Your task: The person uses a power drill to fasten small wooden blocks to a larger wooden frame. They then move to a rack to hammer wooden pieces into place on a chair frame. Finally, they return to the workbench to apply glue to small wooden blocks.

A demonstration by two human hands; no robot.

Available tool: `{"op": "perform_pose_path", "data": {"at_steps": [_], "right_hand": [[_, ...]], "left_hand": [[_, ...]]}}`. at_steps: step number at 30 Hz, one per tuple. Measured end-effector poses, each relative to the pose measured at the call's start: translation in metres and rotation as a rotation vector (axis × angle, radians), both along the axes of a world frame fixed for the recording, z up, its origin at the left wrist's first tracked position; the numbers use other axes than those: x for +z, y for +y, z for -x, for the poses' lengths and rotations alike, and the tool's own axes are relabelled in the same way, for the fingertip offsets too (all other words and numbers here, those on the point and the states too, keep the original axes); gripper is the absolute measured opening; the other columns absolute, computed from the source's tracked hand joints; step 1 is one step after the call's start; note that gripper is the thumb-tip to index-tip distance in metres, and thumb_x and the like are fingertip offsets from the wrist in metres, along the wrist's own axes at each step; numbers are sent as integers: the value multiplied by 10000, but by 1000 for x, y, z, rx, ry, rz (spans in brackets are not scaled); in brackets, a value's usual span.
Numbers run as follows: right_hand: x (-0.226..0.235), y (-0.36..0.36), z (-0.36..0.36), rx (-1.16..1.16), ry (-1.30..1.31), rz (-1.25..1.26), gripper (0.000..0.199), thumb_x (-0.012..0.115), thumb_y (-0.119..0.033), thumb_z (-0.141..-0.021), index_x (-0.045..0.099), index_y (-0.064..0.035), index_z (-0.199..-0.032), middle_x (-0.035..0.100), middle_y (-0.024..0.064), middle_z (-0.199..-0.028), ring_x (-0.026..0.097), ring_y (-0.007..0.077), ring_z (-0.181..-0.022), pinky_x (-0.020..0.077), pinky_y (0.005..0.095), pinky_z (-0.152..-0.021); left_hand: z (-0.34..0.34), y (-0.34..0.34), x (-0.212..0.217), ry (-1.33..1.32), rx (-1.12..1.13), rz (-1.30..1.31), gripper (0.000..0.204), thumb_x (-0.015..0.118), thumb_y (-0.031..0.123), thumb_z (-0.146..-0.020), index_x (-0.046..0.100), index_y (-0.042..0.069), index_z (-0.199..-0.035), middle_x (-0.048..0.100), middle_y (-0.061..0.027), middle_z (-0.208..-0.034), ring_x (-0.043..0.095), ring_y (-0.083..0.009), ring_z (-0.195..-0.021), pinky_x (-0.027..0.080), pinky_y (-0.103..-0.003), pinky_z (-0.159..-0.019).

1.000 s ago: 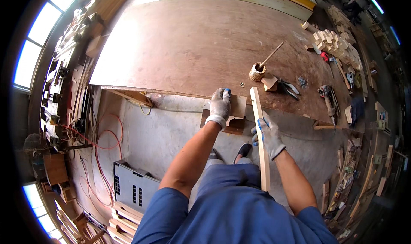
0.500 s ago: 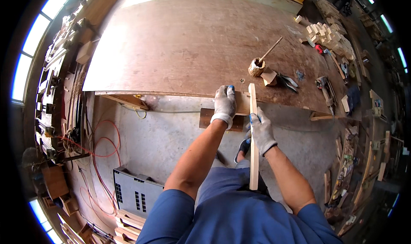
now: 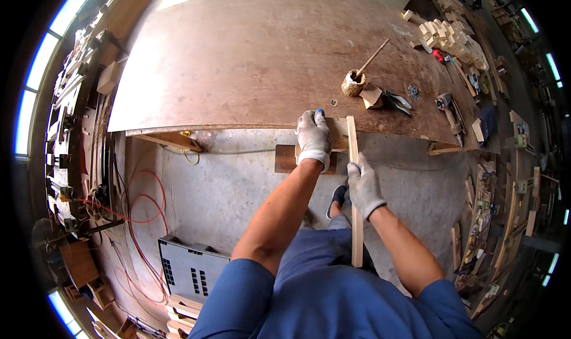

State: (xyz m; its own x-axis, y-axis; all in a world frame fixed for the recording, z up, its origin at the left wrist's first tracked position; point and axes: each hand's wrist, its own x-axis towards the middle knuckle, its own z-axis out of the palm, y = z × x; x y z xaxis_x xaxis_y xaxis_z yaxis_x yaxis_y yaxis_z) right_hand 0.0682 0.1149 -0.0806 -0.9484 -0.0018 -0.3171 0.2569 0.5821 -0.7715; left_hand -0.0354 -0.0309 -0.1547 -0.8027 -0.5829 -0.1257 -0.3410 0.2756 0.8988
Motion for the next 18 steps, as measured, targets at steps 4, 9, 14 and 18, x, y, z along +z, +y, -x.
{"op": "perform_pose_path", "data": {"at_steps": [4, 9, 14, 18], "right_hand": [[14, 11, -33, 27, -246, -44, 458, 528, -259, -1048, 513, -63, -1461, 678, 120, -742, 646, 180, -535, 534, 375, -518], [32, 61, -6, -239, -241, 243, 264, 507, -266, -1069, 559, -106, -1272, 550, 29, -684, 572, 148, -479, 482, 337, -396], [58, 144, 4, -241, -254, 323, 227, 653, -282, -1008, 582, -82, -1089, 587, 36, -760, 549, 141, -476, 512, 326, -436], [9, 199, -65, -331, -409, 137, 191, 743, -140, -924, 592, -41, -987, 616, 48, -737, 601, 165, -518, 533, 352, -456]], "left_hand": [[-4, -4, -4, -10, -24, 27, 291, 576, 324, -1021, 666, 58, -1097, 656, -243, -1138, 598, -439, -1090, 461, -515, -964], [-2, -12, -10, 1, -92, 42, 379, 531, 368, -1046, 652, 12, -1097, 670, -265, -1113, 618, -456, -1059, 479, -510, -925], [-5, -14, 3, -62, -92, 23, 359, 544, 372, -1018, 674, 46, -1096, 693, -234, -1113, 632, -441, -1081, 480, -537, -948], [2, -17, -19, 58, -86, 10, 329, 535, 335, -1035, 671, 45, -1111, 679, -264, -1118, 618, -451, -1092, 483, -514, -944]]}}
